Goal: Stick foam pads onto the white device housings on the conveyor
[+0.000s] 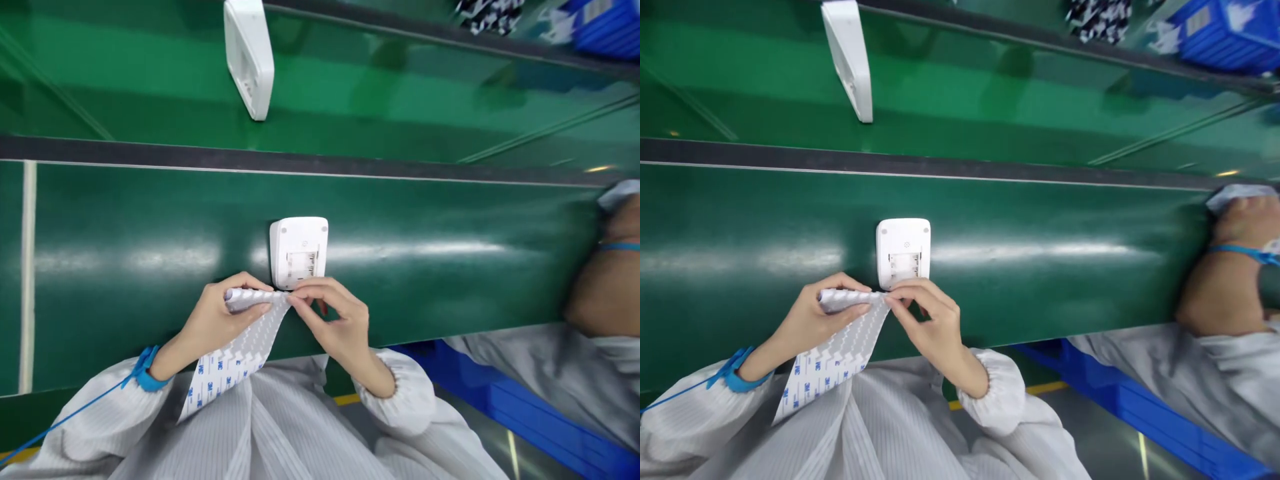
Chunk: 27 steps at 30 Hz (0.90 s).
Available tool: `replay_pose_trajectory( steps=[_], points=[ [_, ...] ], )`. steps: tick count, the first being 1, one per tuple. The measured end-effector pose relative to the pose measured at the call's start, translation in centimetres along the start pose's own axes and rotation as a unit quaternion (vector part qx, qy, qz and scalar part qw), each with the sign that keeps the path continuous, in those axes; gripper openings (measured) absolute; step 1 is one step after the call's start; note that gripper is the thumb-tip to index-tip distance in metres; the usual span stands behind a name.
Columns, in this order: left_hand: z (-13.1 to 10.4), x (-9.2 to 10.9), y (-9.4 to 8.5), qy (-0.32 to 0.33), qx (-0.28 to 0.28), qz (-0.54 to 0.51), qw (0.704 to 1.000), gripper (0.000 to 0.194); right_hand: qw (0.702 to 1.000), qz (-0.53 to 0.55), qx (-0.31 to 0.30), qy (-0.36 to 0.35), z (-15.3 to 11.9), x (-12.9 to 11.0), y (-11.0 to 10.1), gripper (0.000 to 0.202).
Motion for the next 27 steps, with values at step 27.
replay_pose_trajectory(
  steps=[27],
  points=[
    [-0.9,-0.3,0.6,-0.039,-0.014,0.054,0.998,0.017,1.000,0.000,-0.021,0.022,-0.5,1.7,-0.6,0.002]
  ],
)
Point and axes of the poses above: each hand's wrist, its own z-axis towards the middle knuckle, its own y-axis out of the palm, x = y × z, the point moved 1 cm from there along z, towards the middle knuckle, and after that the axes turned 2 degrees about -x, right-handed, at the moved point
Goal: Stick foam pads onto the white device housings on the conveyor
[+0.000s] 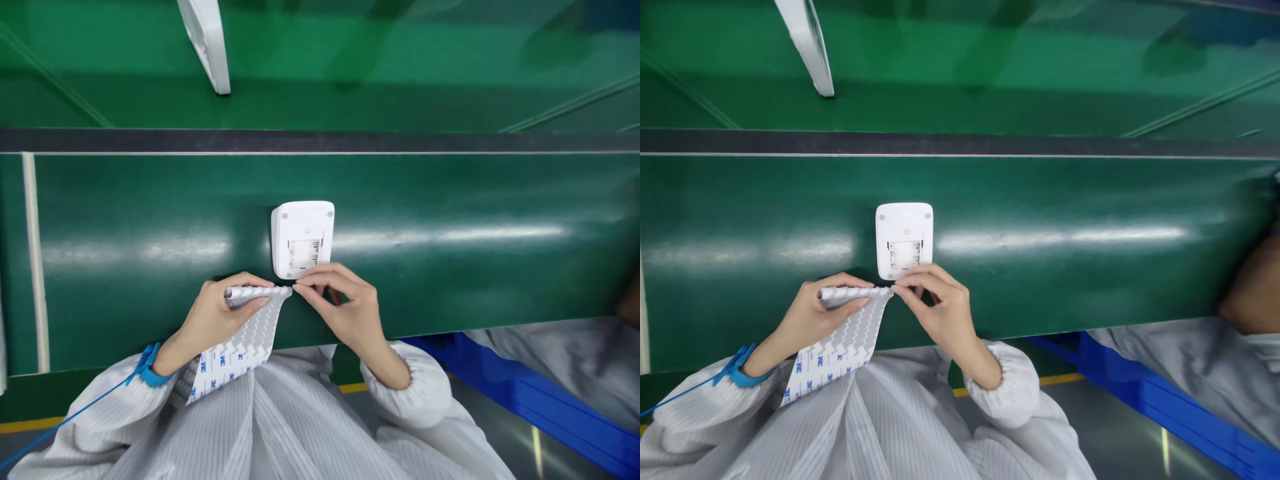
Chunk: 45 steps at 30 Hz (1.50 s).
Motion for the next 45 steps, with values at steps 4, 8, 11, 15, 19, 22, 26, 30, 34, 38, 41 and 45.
replay_pose_trajectory(
  steps=[4,8,11,15,19,22,26,30,34,38,41,45],
  points=[
    [0.1,0.0,0.2,0.005,-0.001,-0.008,1.000,0.018,0.999,0.036,-0.018,0.037,-1.3,0.2,0.1,0.002],
    [0.3,0.2,0.4,0.010,-0.020,-0.005,1.000,0.017,0.998,0.051,-0.015,0.040,-1.9,0.4,0.3,0.002],
    [0.6,0.5,0.7,0.011,-0.026,-0.005,1.000,0.016,0.999,0.035,0.021,0.018,-1.8,0.6,-0.1,0.005],
    [1.3,1.0,1.2,0.011,-0.040,0.035,0.999,0.028,0.991,-0.013,0.116,0.067,-1.4,1.2,-1.3,0.005],
    [1.9,1.1,1.4,-0.006,-0.057,0.078,0.995,0.032,0.989,-0.048,0.120,0.067,-1.2,1.8,-1.6,0.007],
    [2.1,1.1,1.4,-0.006,-0.053,0.074,0.996,0.029,0.990,-0.075,0.114,0.039,-1.4,1.8,-1.2,0.008],
    [2.2,1.2,1.5,-0.011,-0.053,0.072,0.996,0.027,0.985,-0.139,0.100,-0.005,-1.6,1.1,-0.8,0.010],
    [2.0,1.2,1.0,-0.024,-0.073,0.064,0.995,0.029,0.989,-0.124,0.069,0.042,-0.8,2.2,-1.7,0.009],
    [1.9,1.0,-0.5,-0.024,-0.083,-0.078,0.993,0.066,0.978,-0.022,0.184,0.100,0.6,5.4,-3.9,0.025],
    [2.9,0.8,-1.5,-0.082,-0.126,-0.274,0.950,0.116,0.970,-0.127,0.208,0.005,2.2,6.2,-3.6,0.044],
    [4.5,1.3,-1.8,-0.081,-0.159,-0.309,0.934,0.130,0.987,-0.142,0.064,-0.050,4.0,4.8,-1.6,0.062],
    [6.2,1.7,-2.6,-0.088,-0.159,-0.362,0.914,0.110,0.991,-0.079,0.000,-0.108,8.9,2.3,-0.6,0.056]
  ],
)
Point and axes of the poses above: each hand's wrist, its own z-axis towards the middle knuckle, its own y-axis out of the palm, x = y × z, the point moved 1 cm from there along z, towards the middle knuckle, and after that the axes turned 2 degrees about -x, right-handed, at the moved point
